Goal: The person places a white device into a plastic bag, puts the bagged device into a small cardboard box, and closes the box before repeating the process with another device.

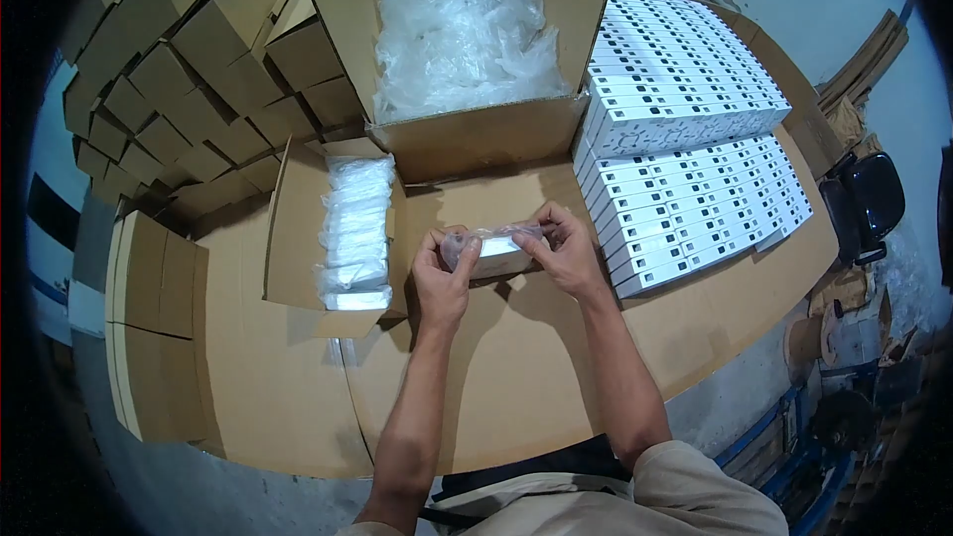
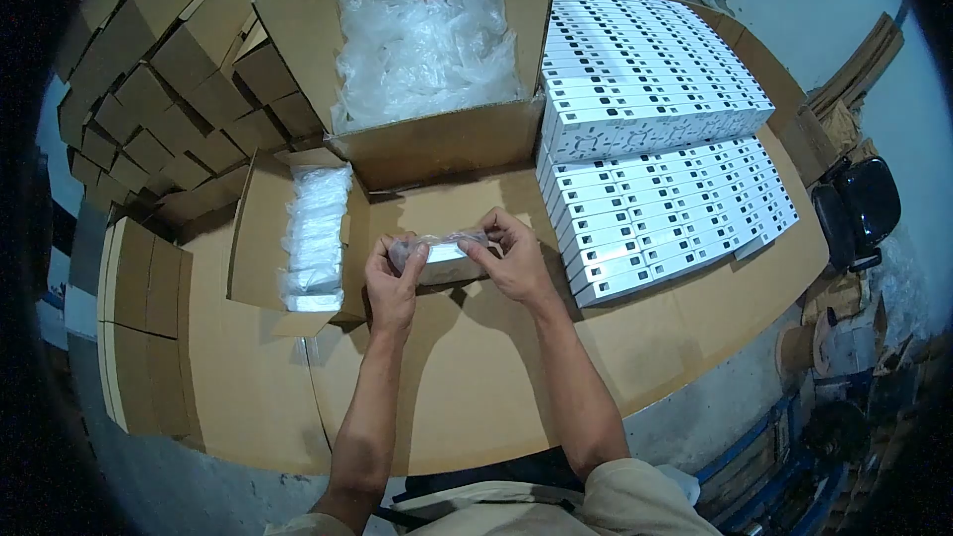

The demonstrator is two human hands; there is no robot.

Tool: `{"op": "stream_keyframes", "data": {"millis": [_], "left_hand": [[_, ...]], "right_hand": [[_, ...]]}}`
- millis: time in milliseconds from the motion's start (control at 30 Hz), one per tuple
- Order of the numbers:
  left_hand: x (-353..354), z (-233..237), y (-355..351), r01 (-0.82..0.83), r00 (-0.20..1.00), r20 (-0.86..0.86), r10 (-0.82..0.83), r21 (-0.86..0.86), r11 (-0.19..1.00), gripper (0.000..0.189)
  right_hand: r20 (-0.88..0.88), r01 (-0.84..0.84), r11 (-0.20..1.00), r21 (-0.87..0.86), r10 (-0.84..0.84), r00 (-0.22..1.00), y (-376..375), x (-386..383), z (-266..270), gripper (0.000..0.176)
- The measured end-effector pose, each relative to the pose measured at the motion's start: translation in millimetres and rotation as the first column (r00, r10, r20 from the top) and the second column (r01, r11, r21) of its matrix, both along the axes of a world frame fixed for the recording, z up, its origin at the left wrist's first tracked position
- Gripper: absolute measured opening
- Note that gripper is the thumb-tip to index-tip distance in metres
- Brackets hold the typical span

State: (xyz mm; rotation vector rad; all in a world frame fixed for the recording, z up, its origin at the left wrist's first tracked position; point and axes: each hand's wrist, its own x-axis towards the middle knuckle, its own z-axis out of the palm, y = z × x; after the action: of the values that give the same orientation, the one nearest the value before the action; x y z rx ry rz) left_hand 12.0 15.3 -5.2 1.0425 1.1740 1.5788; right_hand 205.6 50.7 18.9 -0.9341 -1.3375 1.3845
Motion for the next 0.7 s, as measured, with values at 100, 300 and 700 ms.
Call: {"op": "stream_keyframes", "data": {"millis": [100,300,700], "left_hand": [[3,1,2,-0.029,1.000,0.004,0.029,-0.014,1.000,0.023],[2,-4,4,-0.055,0.998,-0.030,0.054,-0.024,0.998,0.028],[4,-1,3,-0.062,0.997,-0.051,0.063,0.018,0.998,0.031]], "right_hand": [[-0.198,-0.055,0.974,0.219,0.100,0.975,-3,-6,7,0.025],[0.235,-0.200,0.917,0.344,0.122,0.964,-1,10,10,0.023],[0.301,-0.136,0.963,0.232,0.062,0.952,-2,5,11,0.032]]}}
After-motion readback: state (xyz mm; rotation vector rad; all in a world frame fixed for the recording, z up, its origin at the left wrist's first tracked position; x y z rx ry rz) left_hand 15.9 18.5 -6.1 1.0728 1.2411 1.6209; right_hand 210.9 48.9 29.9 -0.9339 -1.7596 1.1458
